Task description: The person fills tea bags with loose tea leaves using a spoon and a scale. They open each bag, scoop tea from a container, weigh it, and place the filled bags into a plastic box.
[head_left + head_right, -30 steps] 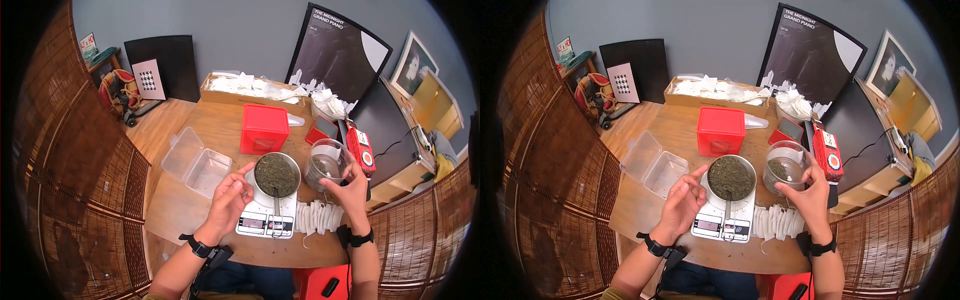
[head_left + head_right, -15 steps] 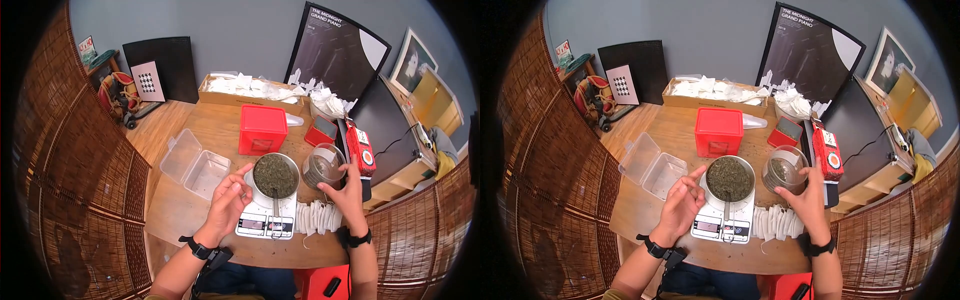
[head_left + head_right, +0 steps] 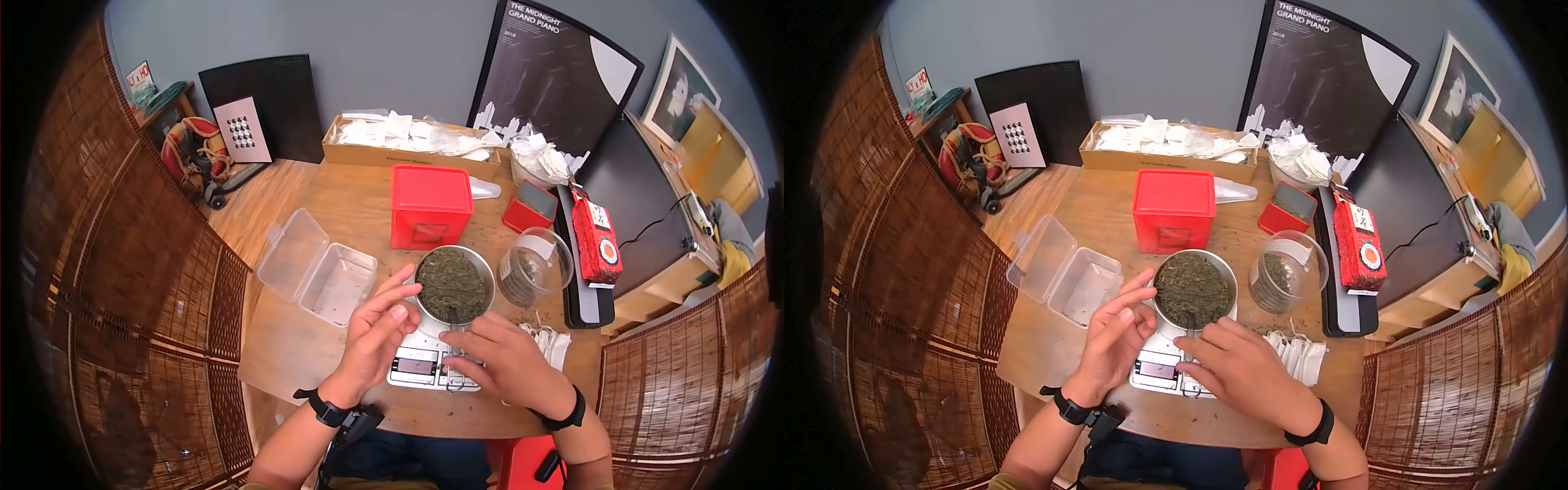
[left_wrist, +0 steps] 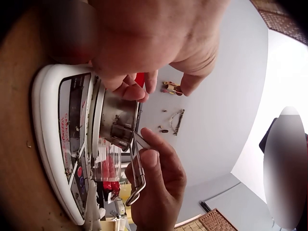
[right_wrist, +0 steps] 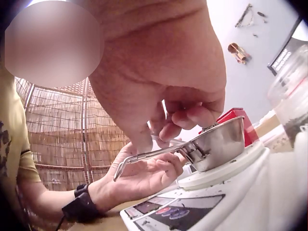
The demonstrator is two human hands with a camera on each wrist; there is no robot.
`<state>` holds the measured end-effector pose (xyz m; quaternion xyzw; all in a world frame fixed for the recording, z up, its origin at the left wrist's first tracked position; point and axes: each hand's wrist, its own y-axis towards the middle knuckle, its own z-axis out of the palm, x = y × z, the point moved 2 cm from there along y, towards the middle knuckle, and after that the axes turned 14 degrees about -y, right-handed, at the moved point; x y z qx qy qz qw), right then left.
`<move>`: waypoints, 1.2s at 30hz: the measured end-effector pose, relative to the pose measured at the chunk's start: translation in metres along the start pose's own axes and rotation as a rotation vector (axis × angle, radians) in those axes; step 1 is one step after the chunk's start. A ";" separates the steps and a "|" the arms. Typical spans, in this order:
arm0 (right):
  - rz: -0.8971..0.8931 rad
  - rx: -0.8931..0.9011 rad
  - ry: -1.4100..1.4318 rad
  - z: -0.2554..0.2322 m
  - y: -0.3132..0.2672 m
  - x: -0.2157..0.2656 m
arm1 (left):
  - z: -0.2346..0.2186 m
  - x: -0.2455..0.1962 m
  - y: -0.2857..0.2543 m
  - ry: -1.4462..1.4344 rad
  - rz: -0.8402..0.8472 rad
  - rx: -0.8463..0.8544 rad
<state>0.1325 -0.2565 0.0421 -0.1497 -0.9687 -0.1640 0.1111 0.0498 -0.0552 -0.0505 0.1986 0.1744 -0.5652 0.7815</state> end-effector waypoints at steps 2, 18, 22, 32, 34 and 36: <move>-0.019 -0.060 -0.022 0.005 -0.002 -0.004 | 0.001 0.001 0.000 0.003 -0.010 0.012; 0.285 -0.518 0.155 -0.021 -0.008 -0.016 | -0.001 0.001 0.000 -0.019 -0.056 0.021; 0.612 -0.659 0.503 -0.019 -0.011 -0.025 | -0.001 0.001 0.001 -0.035 -0.057 0.024; 0.707 -0.695 0.717 -0.015 0.012 -0.050 | -0.003 0.002 0.000 -0.058 -0.085 0.015; 0.753 -0.693 0.740 -0.011 0.016 -0.058 | -0.001 0.001 -0.001 -0.051 -0.092 0.017; 0.783 -0.673 0.775 -0.004 0.017 -0.069 | -0.002 0.002 -0.001 -0.046 -0.093 0.023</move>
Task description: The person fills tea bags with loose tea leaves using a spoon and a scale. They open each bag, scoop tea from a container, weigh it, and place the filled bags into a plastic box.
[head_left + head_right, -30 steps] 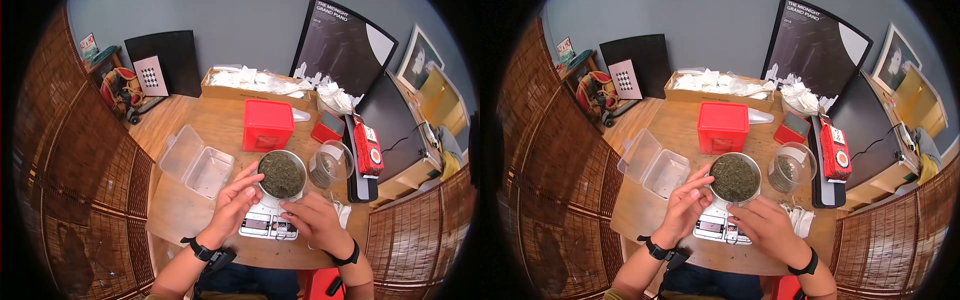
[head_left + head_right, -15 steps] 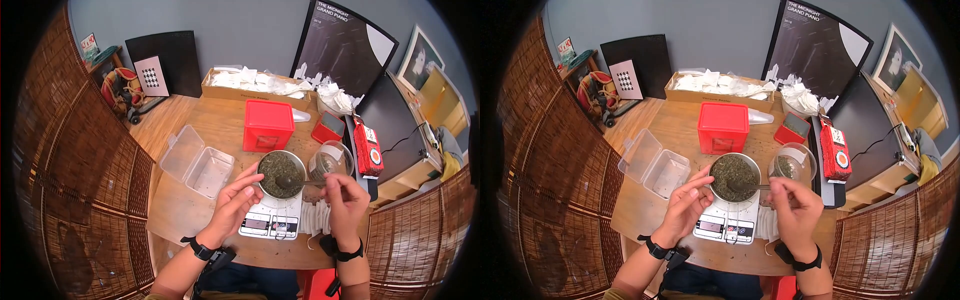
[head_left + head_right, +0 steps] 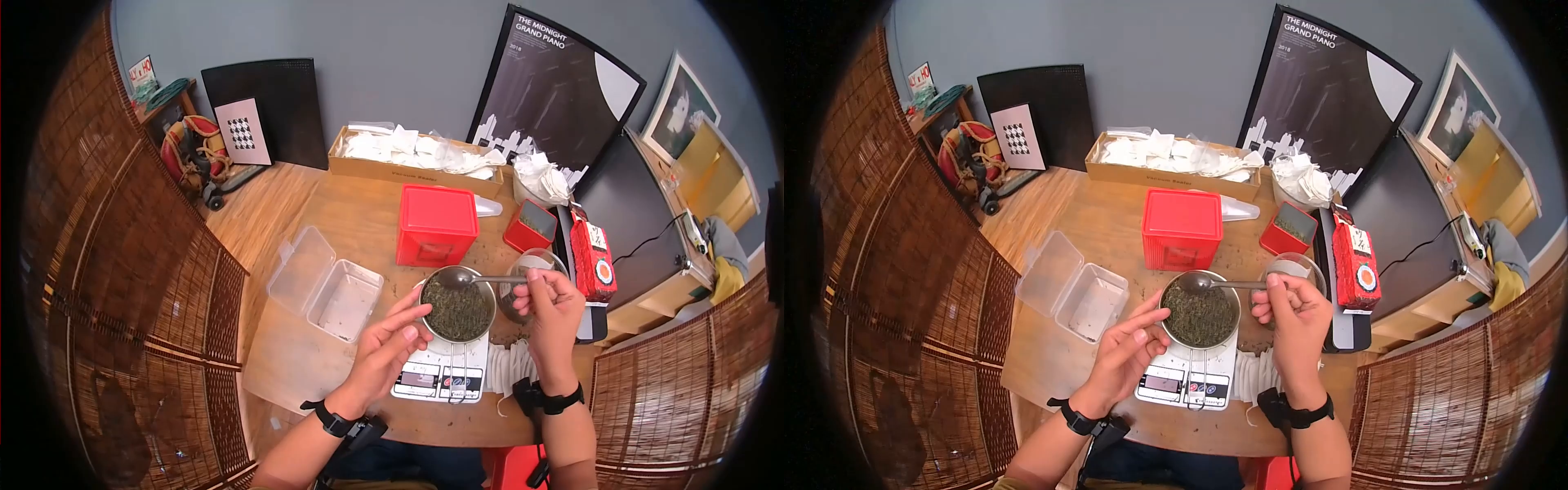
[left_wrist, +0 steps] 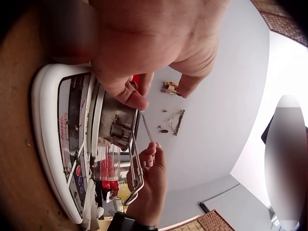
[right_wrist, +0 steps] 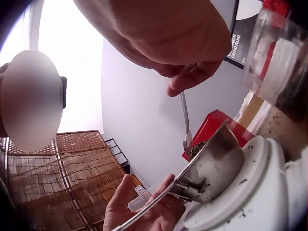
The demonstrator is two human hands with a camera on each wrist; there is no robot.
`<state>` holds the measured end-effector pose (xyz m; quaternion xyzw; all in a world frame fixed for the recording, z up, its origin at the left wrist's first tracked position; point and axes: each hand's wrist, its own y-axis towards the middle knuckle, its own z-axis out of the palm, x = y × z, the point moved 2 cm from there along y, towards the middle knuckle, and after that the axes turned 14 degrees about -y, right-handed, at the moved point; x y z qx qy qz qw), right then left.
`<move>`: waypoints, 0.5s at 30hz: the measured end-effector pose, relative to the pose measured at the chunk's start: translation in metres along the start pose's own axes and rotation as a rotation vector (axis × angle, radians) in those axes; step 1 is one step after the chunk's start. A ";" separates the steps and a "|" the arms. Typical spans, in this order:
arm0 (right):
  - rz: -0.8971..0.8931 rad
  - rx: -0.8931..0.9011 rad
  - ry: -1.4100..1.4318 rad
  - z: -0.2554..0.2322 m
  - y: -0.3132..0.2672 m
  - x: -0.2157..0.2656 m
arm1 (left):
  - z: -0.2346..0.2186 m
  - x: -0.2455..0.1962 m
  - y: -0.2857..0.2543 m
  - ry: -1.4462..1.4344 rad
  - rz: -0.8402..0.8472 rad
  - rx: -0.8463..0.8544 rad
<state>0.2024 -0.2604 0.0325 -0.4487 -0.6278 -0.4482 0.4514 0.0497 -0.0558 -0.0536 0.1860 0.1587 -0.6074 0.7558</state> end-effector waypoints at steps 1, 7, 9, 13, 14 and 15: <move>0.047 0.015 0.017 0.000 0.003 -0.006 | -0.001 0.001 0.000 0.006 -0.002 0.001; 0.124 -0.002 -0.013 -0.008 0.006 -0.024 | 0.000 0.000 0.000 0.023 -0.019 -0.006; 0.145 -0.015 -0.035 -0.015 0.004 -0.025 | -0.001 0.001 -0.001 0.026 -0.021 -0.004; 0.193 -0.026 -0.031 -0.031 0.000 -0.029 | -0.001 0.002 -0.001 0.028 -0.026 -0.009; 0.199 -0.037 -0.010 -0.033 -0.001 -0.029 | -0.001 0.002 -0.001 0.031 -0.030 -0.007; 0.201 -0.041 -0.006 -0.033 -0.001 -0.028 | -0.001 0.002 -0.001 0.038 -0.029 -0.008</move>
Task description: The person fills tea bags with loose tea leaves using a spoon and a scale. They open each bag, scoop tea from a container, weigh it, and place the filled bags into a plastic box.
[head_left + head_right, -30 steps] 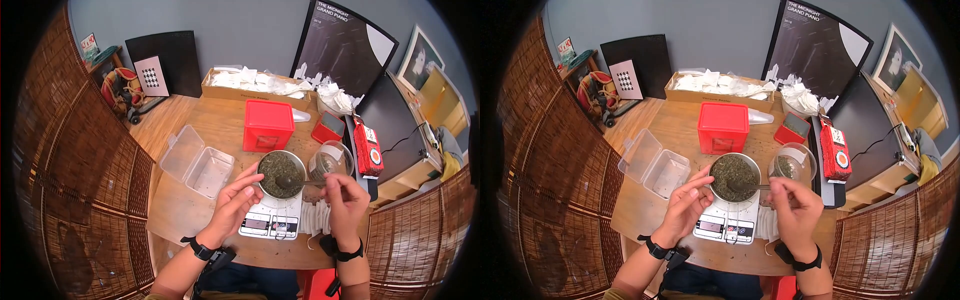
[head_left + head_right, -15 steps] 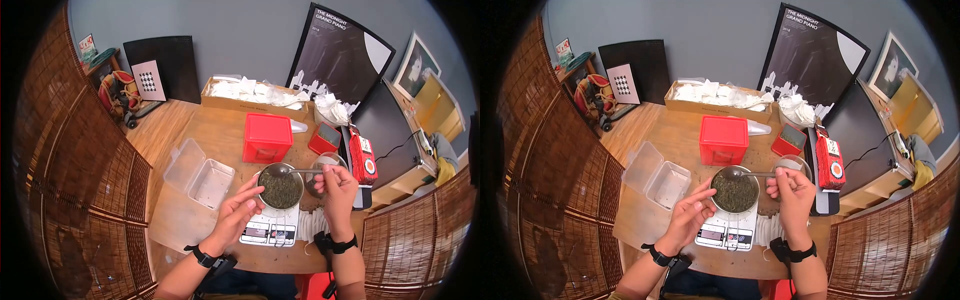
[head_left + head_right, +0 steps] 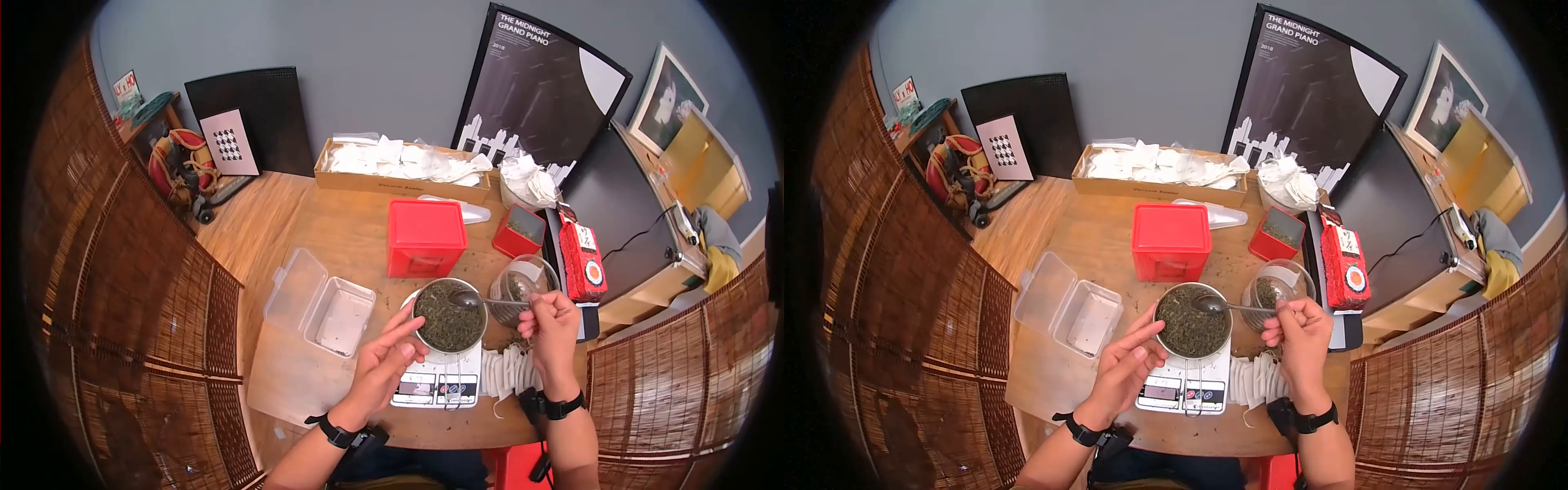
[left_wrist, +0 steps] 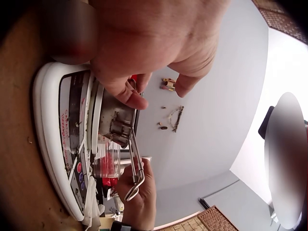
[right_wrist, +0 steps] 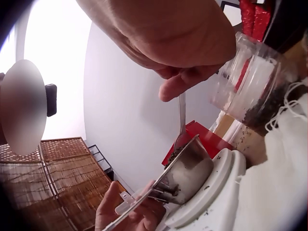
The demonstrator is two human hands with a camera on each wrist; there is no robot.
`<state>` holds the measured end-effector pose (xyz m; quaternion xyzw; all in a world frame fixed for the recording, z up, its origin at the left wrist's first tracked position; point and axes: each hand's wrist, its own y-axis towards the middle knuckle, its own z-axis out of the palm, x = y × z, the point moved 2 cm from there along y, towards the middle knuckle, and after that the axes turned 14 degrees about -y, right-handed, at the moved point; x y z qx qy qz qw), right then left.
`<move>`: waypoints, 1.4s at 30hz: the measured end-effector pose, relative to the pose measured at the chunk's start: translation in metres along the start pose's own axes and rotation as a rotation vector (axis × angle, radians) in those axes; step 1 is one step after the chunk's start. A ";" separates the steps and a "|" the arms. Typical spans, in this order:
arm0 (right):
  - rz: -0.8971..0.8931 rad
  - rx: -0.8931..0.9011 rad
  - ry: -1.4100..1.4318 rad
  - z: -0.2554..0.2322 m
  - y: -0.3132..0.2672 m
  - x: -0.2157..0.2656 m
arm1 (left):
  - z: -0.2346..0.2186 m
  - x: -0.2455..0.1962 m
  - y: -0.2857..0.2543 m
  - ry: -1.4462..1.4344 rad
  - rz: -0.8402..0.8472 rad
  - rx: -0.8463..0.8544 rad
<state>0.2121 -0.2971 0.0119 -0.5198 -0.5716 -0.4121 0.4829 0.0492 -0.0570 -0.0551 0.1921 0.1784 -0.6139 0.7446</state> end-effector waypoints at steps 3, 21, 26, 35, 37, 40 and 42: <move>0.010 -0.018 0.067 0.005 -0.003 0.000 | 0.002 0.000 -0.001 0.037 0.002 -0.019; -0.027 0.140 0.150 -0.004 -0.038 -0.002 | 0.020 -0.002 -0.003 0.163 0.046 -0.124; -0.249 0.102 0.075 -0.005 -0.056 0.006 | 0.022 0.002 -0.011 0.151 0.047 -0.149; -1.057 0.075 -0.688 0.018 -0.079 0.007 | 0.049 0.003 -0.035 0.181 0.121 -0.207; -1.039 0.148 -0.800 0.021 -0.085 0.012 | 0.051 -0.002 -0.040 0.197 0.156 -0.225; -0.976 0.186 -0.765 0.026 -0.084 0.008 | 0.050 -0.009 -0.045 0.190 0.185 -0.314; -0.944 0.196 -0.777 0.024 -0.085 0.009 | 0.047 -0.011 -0.047 0.211 0.212 -0.350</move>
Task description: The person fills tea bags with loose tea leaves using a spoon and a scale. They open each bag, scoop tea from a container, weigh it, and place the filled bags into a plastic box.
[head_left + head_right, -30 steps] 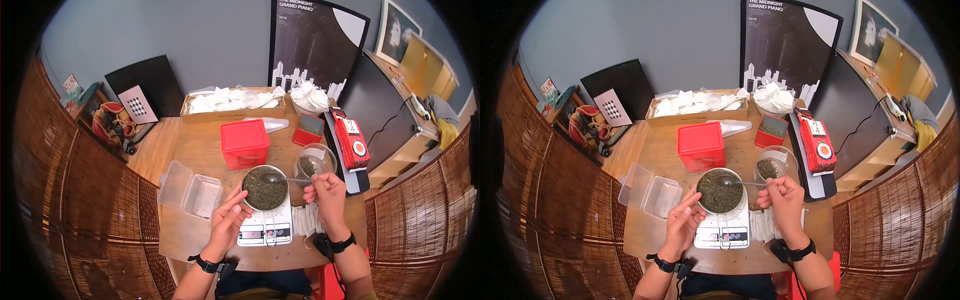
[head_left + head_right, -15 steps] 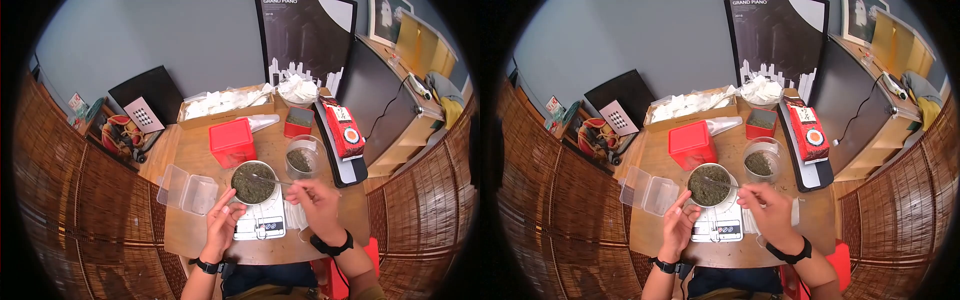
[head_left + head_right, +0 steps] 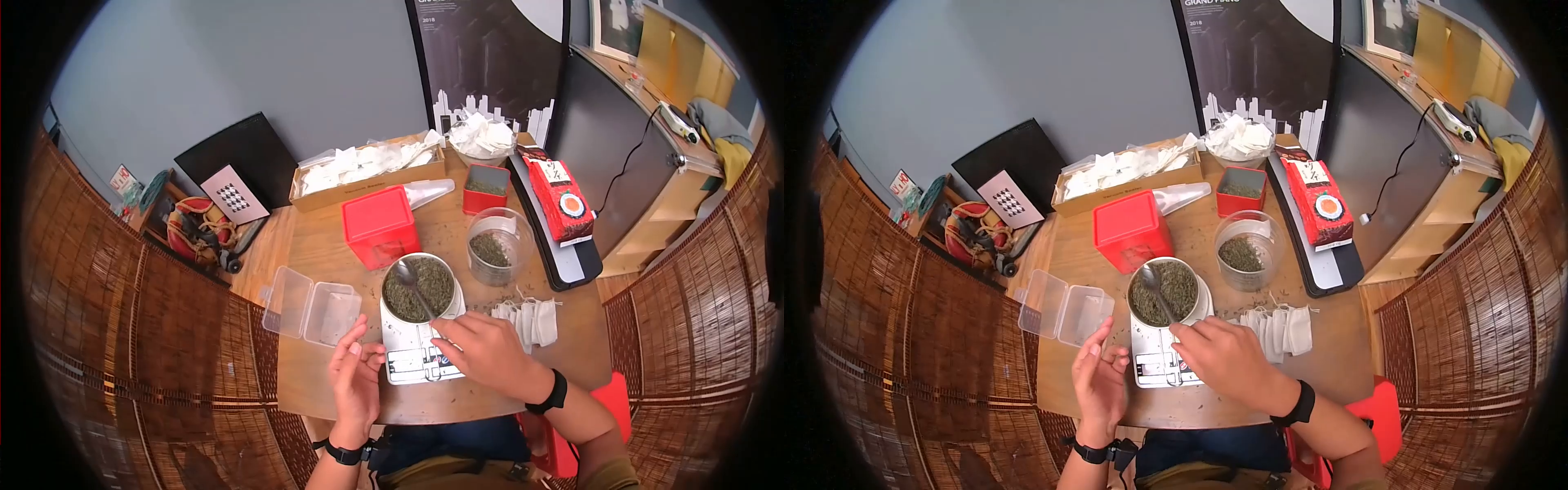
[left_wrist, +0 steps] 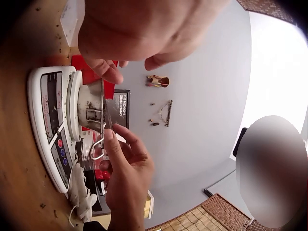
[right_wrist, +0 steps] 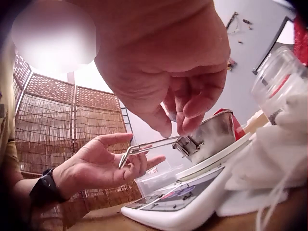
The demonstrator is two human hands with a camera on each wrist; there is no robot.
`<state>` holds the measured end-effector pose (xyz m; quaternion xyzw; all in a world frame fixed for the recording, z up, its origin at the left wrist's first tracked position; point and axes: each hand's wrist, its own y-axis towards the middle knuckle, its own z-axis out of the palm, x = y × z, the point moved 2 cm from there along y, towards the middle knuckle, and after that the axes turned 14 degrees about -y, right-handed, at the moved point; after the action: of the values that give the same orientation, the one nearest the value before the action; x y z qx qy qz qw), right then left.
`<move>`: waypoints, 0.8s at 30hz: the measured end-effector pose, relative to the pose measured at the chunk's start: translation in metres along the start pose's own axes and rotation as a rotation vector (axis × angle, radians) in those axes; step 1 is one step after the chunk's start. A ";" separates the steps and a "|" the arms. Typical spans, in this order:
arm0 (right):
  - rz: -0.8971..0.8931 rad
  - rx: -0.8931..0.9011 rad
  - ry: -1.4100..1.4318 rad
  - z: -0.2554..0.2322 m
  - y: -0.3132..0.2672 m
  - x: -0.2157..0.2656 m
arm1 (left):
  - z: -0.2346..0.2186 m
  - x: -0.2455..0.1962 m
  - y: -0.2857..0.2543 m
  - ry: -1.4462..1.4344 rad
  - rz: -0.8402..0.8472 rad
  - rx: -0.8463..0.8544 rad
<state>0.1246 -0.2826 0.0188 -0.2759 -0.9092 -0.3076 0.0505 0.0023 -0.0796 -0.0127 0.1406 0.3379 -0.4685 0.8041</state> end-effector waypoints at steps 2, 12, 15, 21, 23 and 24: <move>0.021 0.031 0.001 0.001 0.000 0.001 | -0.006 -0.001 -0.001 0.016 0.026 -0.044; 0.205 0.053 -0.046 -0.045 -0.037 -0.013 | -0.015 0.000 -0.012 -0.004 0.015 -0.123; 0.472 -0.035 -0.088 -0.074 -0.070 -0.044 | -0.015 0.000 -0.016 0.003 0.038 -0.162; 0.743 0.001 -0.048 -0.078 -0.095 -0.074 | 0.002 0.004 -0.018 -0.003 -0.030 -0.080; 0.730 0.016 -0.052 -0.074 -0.088 -0.078 | 0.015 0.004 -0.021 0.019 -0.046 -0.066; 0.712 0.033 -0.055 -0.072 -0.085 -0.079 | 0.020 0.005 -0.022 0.038 -0.059 -0.055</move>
<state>0.1404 -0.4183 0.0103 -0.5829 -0.7619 -0.2485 0.1343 -0.0064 -0.1052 0.0011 0.1171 0.3699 -0.4799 0.7869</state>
